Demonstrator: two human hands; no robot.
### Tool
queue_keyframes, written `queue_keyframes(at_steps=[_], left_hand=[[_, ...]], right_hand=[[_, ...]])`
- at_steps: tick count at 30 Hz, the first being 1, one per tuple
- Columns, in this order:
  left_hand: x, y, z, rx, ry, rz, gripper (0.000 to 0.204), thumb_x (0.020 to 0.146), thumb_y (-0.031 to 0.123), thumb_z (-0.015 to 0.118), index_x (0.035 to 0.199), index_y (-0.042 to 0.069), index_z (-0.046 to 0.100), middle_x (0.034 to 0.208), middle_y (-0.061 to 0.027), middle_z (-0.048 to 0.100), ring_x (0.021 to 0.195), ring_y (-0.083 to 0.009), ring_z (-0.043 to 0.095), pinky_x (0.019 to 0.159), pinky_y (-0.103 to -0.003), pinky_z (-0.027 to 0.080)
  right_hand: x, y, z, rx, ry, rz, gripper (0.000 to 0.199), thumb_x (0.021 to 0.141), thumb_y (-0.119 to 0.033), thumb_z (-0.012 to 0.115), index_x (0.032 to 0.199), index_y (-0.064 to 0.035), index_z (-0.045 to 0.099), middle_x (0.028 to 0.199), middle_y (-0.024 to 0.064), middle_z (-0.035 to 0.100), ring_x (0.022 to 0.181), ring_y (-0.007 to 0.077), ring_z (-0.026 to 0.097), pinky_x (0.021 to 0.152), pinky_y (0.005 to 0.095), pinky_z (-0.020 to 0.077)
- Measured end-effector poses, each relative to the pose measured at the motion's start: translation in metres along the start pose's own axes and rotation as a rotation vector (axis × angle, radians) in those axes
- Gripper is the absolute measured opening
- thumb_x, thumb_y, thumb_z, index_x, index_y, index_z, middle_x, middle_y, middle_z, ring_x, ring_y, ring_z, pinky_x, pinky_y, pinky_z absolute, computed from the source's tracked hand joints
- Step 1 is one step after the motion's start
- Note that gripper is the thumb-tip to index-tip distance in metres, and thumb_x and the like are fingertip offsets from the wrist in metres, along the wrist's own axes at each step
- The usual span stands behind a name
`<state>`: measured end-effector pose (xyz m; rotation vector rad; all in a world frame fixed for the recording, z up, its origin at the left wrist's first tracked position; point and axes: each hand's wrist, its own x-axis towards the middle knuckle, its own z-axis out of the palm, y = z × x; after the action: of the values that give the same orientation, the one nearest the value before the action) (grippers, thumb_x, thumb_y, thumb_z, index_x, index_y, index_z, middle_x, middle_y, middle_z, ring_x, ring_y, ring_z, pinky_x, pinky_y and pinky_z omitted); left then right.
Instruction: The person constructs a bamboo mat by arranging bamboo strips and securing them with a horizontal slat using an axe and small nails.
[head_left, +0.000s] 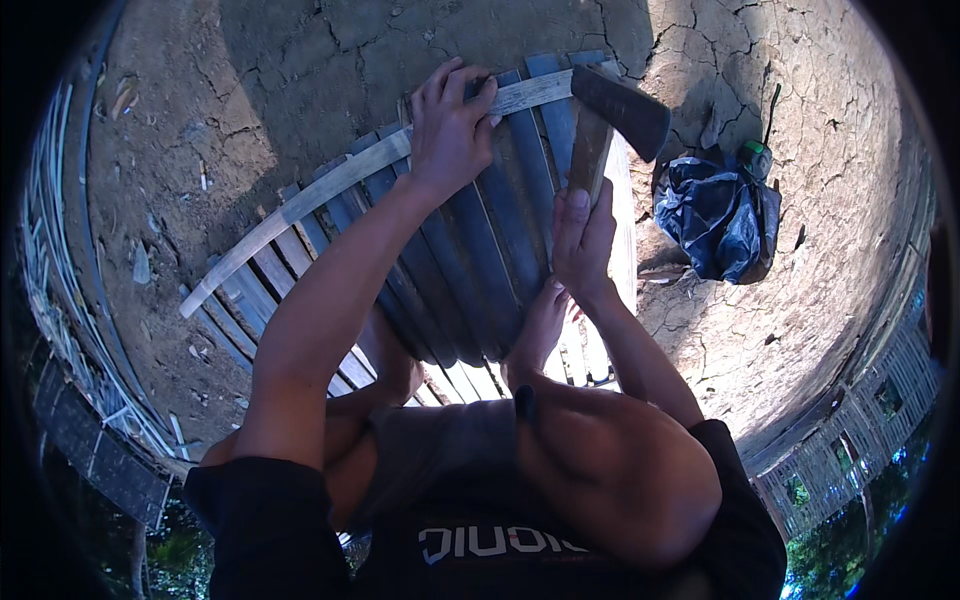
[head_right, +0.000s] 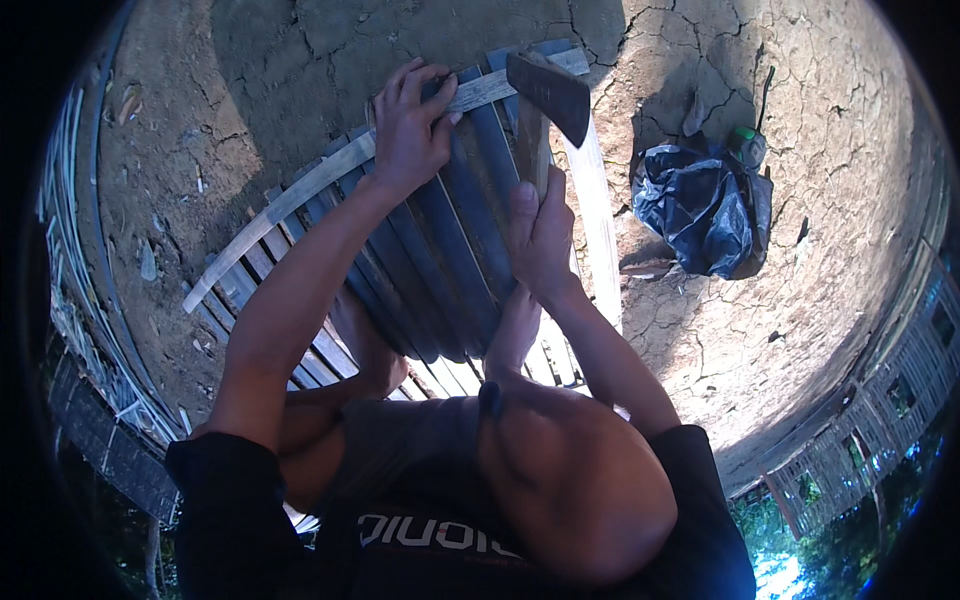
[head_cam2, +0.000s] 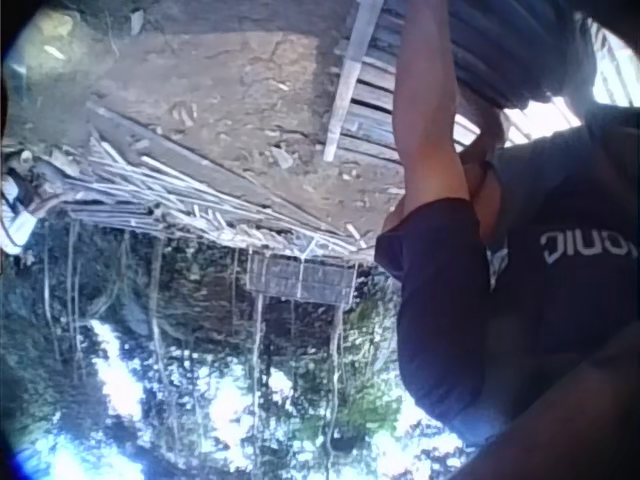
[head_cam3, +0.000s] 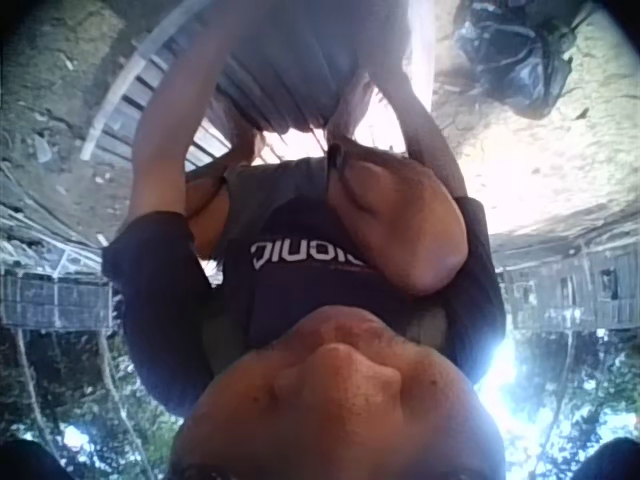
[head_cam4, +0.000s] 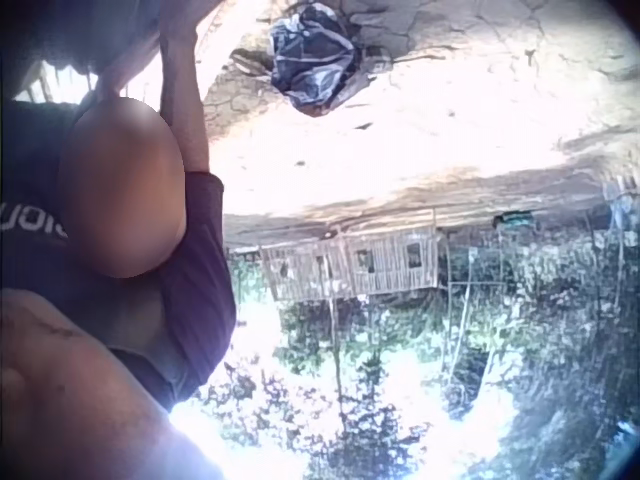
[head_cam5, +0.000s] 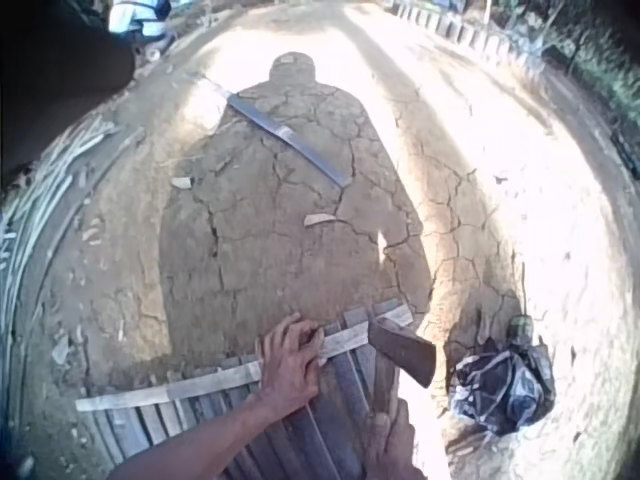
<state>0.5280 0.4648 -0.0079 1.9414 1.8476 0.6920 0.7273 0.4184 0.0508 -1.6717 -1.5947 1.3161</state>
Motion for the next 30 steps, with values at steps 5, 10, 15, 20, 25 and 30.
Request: queue_keyframes(at_steps=[5,10,15,20,25,30], left_hand=[[0.004,-0.001,-0.001,0.005,-0.002,0.002,0.042,0.079,0.006,0.069,0.12,0.009,0.068,0.133,-0.0062,0.054,0.137,-0.0336,0.039,0.109,-0.051,0.031],[0.0,0.001,0.001,-0.028,0.014,0.003,0.041,0.078,0.006,0.069,0.119,0.008,0.068,0.133,-0.0064,0.053,0.137,-0.0339,0.038,0.108,-0.051,0.031],[0.005,-0.002,0.001,0.002,0.024,0.017,0.037,0.079,0.007,0.071,0.115,0.006,0.069,0.132,-0.0065,0.054,0.137,-0.0336,0.039,0.107,-0.051,0.032],[0.0,-0.003,0.001,-0.033,0.023,0.002,0.033,0.079,0.008,0.073,0.112,0.004,0.07,0.132,-0.0078,0.053,0.135,-0.0324,0.041,0.106,-0.05,0.033],[0.0,-0.004,0.001,-0.134,0.072,-0.052,0.036,0.08,0.01,0.074,0.115,0.004,0.067,0.131,-0.01,0.052,0.13,-0.0338,0.044,0.105,-0.048,0.037],[0.003,-0.013,-0.004,-0.205,0.14,-0.072,0.043,0.084,0.009,0.069,0.125,0.005,0.056,0.129,-0.0144,0.05,0.131,-0.0382,0.041,0.106,-0.052,0.037]], right_hand=[[0.015,-0.003,0.005,-0.205,-0.196,0.089,0.04,0.106,-0.035,0.042,0.125,0.0003,0.045,0.076,0.026,0.063,0.072,0.0451,0.067,0.061,0.0496,0.0493],[-0.003,0.003,-0.007,-0.097,-0.054,-0.014,0.041,0.105,-0.036,0.044,0.126,-0.0003,0.046,0.089,0.0299,0.066,0.079,0.0473,0.067,0.066,0.0505,0.0509],[0.017,-0.004,-0.016,-0.312,-0.229,0.033,0.036,0.103,-0.034,0.05,0.125,-0.0055,0.048,0.091,0.0282,0.067,0.084,0.0461,0.068,0.069,0.0502,0.0528],[0.027,-0.013,-0.044,-0.346,-0.256,-0.059,0.031,0.102,-0.032,0.052,0.118,-0.0049,0.053,0.084,0.0257,0.066,0.08,0.0444,0.068,0.065,0.0483,0.0519],[0.05,-0.015,-0.063,-0.412,-0.328,-0.232,0.029,0.103,-0.031,0.051,0.114,-0.004,0.053,0.081,0.025,0.064,0.077,0.0448,0.067,0.062,0.048,0.0497],[0.063,-0.018,-0.075,-0.467,-0.355,-0.225,0.028,0.104,-0.03,0.049,0.111,-0.0033,0.053,0.073,0.024,0.062,0.07,0.0442,0.066,0.058,0.0473,0.0478]])
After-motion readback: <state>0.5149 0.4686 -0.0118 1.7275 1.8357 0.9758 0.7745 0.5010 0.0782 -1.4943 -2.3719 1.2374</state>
